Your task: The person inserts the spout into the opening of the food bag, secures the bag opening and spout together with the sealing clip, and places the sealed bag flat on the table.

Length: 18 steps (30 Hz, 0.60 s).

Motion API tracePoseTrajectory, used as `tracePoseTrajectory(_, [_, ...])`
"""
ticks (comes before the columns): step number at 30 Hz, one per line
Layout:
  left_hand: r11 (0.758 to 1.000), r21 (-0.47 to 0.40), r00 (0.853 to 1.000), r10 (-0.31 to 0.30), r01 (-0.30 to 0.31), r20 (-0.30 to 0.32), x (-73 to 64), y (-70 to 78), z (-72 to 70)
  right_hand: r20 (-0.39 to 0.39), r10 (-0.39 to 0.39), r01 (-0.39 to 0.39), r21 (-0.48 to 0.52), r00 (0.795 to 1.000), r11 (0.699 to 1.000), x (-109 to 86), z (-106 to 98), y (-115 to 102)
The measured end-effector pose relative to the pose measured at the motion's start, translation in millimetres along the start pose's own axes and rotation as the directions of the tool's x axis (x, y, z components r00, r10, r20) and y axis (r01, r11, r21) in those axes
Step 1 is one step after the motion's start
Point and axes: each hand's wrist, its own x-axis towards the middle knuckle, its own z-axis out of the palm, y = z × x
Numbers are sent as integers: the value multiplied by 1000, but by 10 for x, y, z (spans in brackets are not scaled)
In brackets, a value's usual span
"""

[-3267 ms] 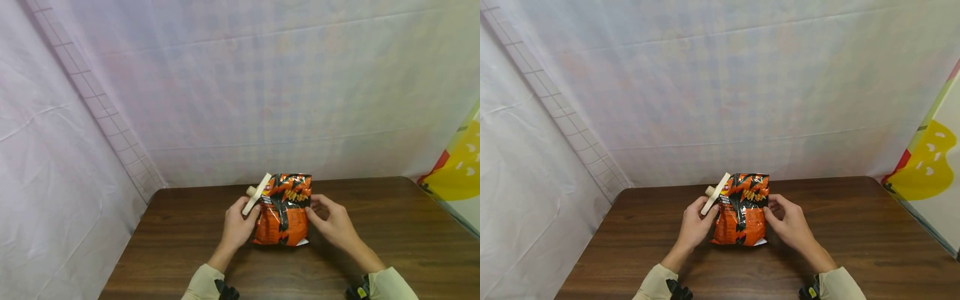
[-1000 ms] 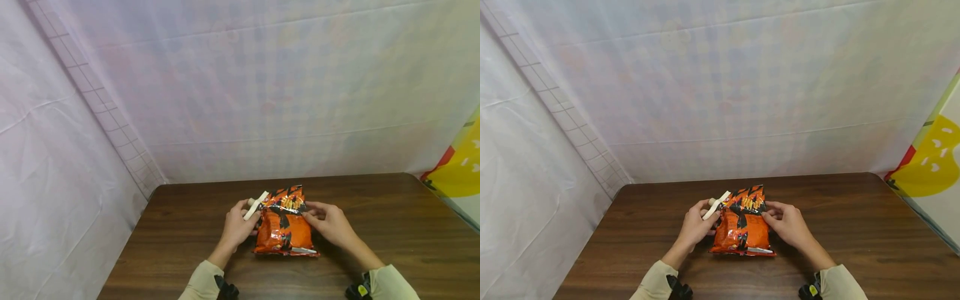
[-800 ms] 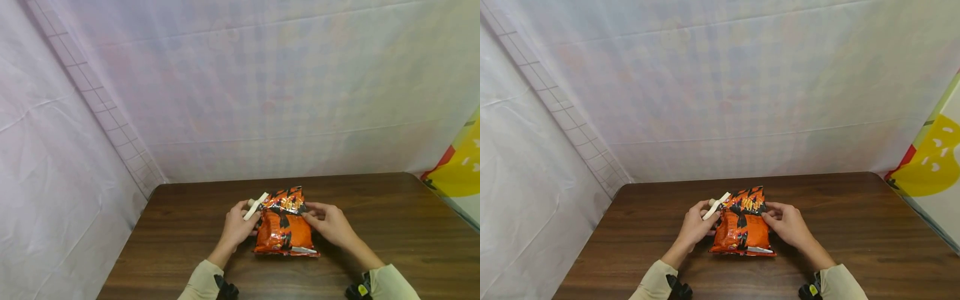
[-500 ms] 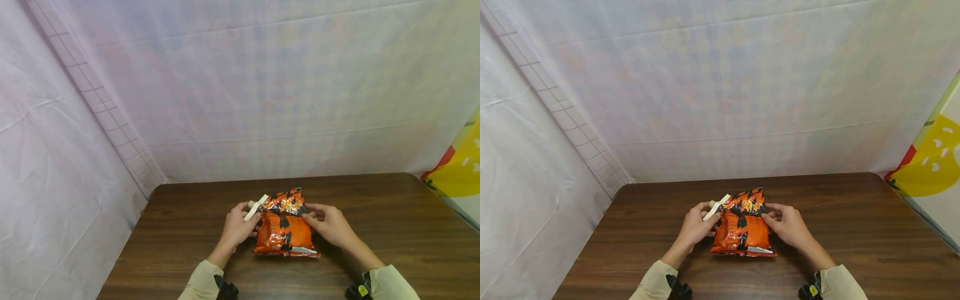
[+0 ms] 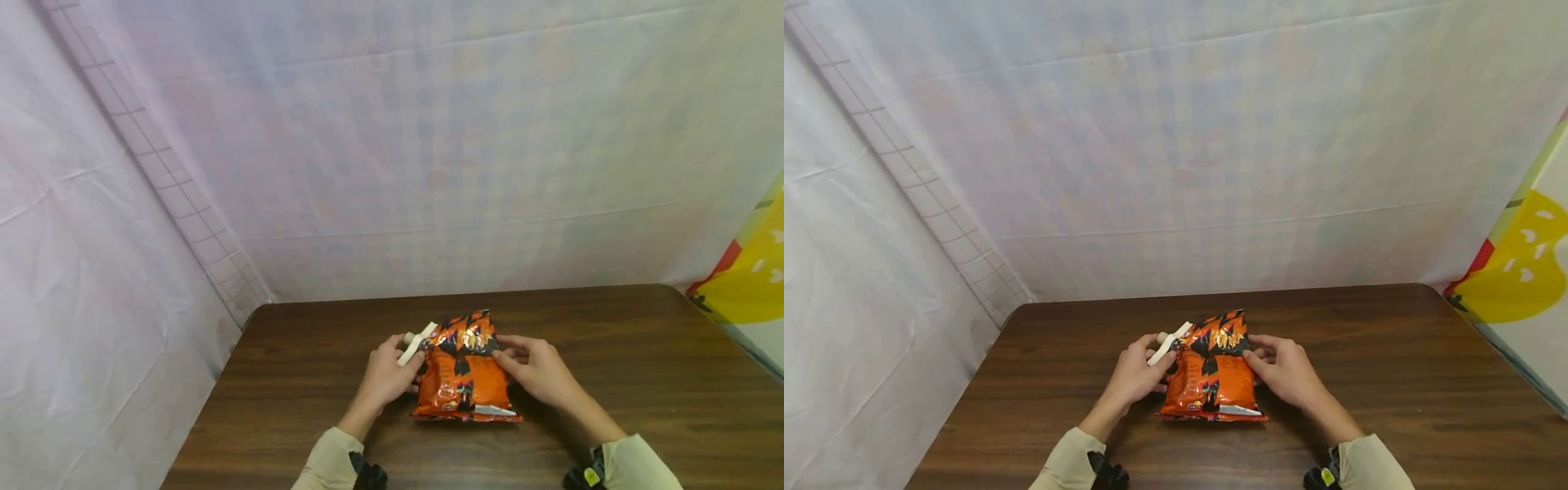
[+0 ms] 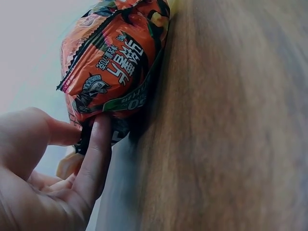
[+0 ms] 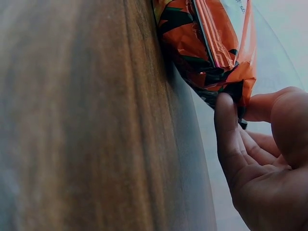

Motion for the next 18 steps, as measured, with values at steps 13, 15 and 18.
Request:
tracePoseTrajectory(13, [984,160,997,79,-78,2,-1,10,-97,29,43,-44,50,999,998,-6,22,12])
tracePoseTrajectory(15, [979,185,996,86,-84,1,0,22,-115,31,43,-45,61,999,997,-10,12,10])
tracePoseTrajectory(18, [968,238,996,87,-83,-6,-5,49,-153,41,45,-49,89,998,995,-22,-3,-3])
